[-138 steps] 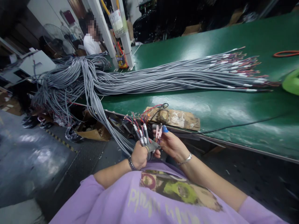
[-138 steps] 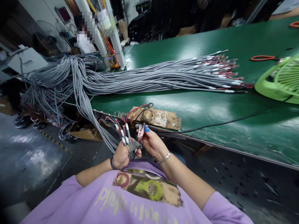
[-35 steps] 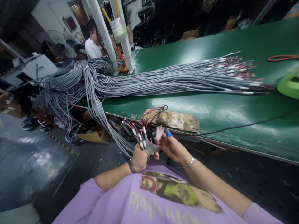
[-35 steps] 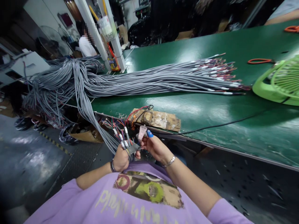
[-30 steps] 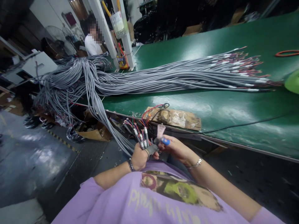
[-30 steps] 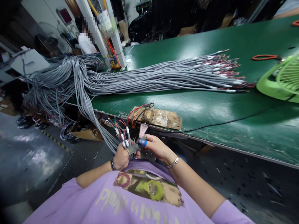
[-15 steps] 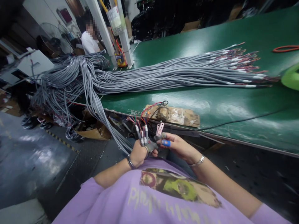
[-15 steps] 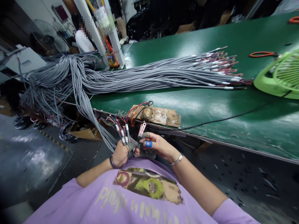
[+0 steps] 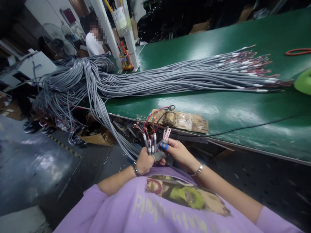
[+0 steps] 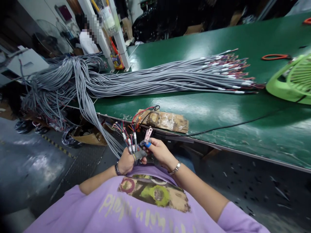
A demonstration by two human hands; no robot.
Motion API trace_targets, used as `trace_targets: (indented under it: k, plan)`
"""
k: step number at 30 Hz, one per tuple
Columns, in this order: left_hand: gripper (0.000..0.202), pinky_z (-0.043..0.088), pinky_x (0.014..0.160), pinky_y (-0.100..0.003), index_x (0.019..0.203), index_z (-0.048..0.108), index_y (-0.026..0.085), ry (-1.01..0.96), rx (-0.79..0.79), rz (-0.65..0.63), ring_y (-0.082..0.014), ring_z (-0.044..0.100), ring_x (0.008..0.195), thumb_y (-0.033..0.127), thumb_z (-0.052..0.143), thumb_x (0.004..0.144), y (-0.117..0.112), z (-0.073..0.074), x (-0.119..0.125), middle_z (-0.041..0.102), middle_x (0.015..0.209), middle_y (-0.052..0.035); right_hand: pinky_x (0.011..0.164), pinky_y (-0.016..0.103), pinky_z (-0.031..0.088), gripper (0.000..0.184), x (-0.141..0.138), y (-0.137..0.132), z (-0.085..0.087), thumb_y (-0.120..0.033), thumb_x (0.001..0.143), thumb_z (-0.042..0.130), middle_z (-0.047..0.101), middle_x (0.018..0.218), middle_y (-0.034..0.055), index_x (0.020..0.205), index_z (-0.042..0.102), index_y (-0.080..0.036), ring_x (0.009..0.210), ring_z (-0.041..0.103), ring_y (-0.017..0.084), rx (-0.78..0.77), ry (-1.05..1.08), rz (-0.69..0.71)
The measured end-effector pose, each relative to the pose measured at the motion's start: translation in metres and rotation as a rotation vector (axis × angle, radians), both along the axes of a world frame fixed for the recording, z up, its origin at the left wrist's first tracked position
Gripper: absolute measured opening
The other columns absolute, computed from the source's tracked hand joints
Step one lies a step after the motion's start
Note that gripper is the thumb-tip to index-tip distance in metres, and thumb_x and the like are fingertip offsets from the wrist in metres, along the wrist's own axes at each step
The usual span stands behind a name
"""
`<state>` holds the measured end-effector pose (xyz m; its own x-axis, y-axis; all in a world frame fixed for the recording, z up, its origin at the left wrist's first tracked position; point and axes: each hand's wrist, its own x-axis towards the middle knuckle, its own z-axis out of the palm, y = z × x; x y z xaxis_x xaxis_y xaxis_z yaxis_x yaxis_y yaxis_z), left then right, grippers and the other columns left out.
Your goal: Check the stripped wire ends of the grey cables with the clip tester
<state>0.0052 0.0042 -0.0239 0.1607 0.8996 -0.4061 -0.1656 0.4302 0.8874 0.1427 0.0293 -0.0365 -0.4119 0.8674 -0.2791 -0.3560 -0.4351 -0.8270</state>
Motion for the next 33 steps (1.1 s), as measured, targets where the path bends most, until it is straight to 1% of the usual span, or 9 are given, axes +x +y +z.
trace_targets:
  k: [2,4,8,12,16,24,29,31,33]
  plan:
    - [0.046,0.053,0.05,-0.031,0.061,0.066,0.011,-0.017,-0.012,0.041,-0.014,0.057,0.042,0.051,0.085,0.048,0.001,-0.001,0.0,0.063,0.05,-0.0047,0.047,0.023,0.038,0.038,0.002,0.003,-0.004,-0.048,0.06,0.081,0.059,0.055,-0.0029,0.068,0.06,-0.017,0.046,0.049,0.008,-0.048,0.01,-0.074]
    - [0.046,0.053,0.051,-0.031,0.061,0.066,0.011,-0.027,-0.013,0.056,-0.0143,0.057,0.044,0.051,0.085,0.048,0.001,-0.001,0.0,0.064,0.052,-0.0052,0.048,0.023,0.039,0.038,0.005,0.003,-0.005,-0.047,0.058,0.082,0.059,0.059,-0.0025,0.069,0.062,-0.017,0.049,0.048,0.007,-0.063,0.035,-0.089]
    - [0.046,0.053,0.05,-0.03,0.056,0.063,0.013,-0.028,-0.008,0.055,-0.0154,0.058,0.044,0.052,0.084,0.048,0.002,0.002,0.001,0.062,0.049,-0.0047,0.049,0.025,0.038,0.038,0.006,-0.001,0.005,-0.048,0.06,0.08,0.059,0.051,-0.0036,0.071,0.059,-0.019,0.047,0.052,0.011,0.009,-0.006,0.014]
    - [0.044,0.052,0.05,-0.03,0.056,0.061,0.014,0.016,-0.021,0.043,-0.0155,0.057,0.042,0.05,0.084,0.047,0.001,0.004,0.002,0.059,0.045,-0.0021,0.051,0.029,0.042,0.036,0.002,-0.003,0.016,-0.048,0.064,0.077,0.061,0.048,-0.003,0.069,0.054,-0.02,0.045,0.055,0.014,0.06,-0.061,0.101]
    - [0.043,0.052,0.049,-0.03,0.056,0.061,0.014,0.035,-0.025,0.032,-0.0151,0.057,0.041,0.048,0.085,0.046,0.001,0.004,0.002,0.058,0.044,-0.001,0.051,0.029,0.043,0.033,0.002,-0.002,0.015,-0.046,0.066,0.076,0.062,0.048,-0.0025,0.069,0.054,-0.02,0.045,0.056,0.015,0.057,-0.086,0.126]
    - [0.049,0.053,0.052,-0.031,0.055,0.059,0.014,-0.003,-0.023,0.117,-0.0152,0.058,0.043,0.055,0.084,0.045,0.001,0.003,0.003,0.059,0.045,-0.0023,0.055,0.031,0.044,0.033,0.004,-0.008,-0.005,-0.041,0.062,0.081,0.062,0.055,-0.0018,0.07,0.057,-0.019,0.051,0.056,0.014,-0.031,-0.031,-0.014]
    - [0.049,0.054,0.053,-0.032,0.056,0.058,0.014,-0.005,-0.035,0.191,-0.0159,0.059,0.044,0.054,0.084,0.045,0.002,0.002,0.002,0.059,0.045,-0.0014,0.053,0.03,0.044,0.035,-0.002,-0.01,-0.001,-0.041,0.059,0.082,0.062,0.054,-0.0017,0.068,0.057,-0.019,0.05,0.057,0.015,-0.064,0.002,-0.095]
    - [0.046,0.053,0.052,-0.031,0.057,0.059,0.014,-0.004,-0.03,0.142,-0.0153,0.058,0.044,0.051,0.084,0.046,0.001,0.002,0.002,0.059,0.046,-0.0017,0.048,0.028,0.042,0.033,-0.005,-0.01,0.005,-0.041,0.062,0.08,0.059,0.049,-0.0026,0.068,0.056,-0.02,0.044,0.055,0.014,-0.036,0.019,-0.081]
    - [0.042,0.052,0.051,-0.03,0.058,0.061,0.013,0.005,-0.028,0.037,-0.0149,0.057,0.043,0.047,0.084,0.048,0.001,0.003,0.001,0.06,0.046,-0.0023,0.043,0.028,0.04,0.031,-0.008,-0.011,0.008,-0.041,0.064,0.078,0.057,0.044,-0.0035,0.069,0.055,-0.021,0.037,0.051,0.014,-0.019,0.022,-0.046]
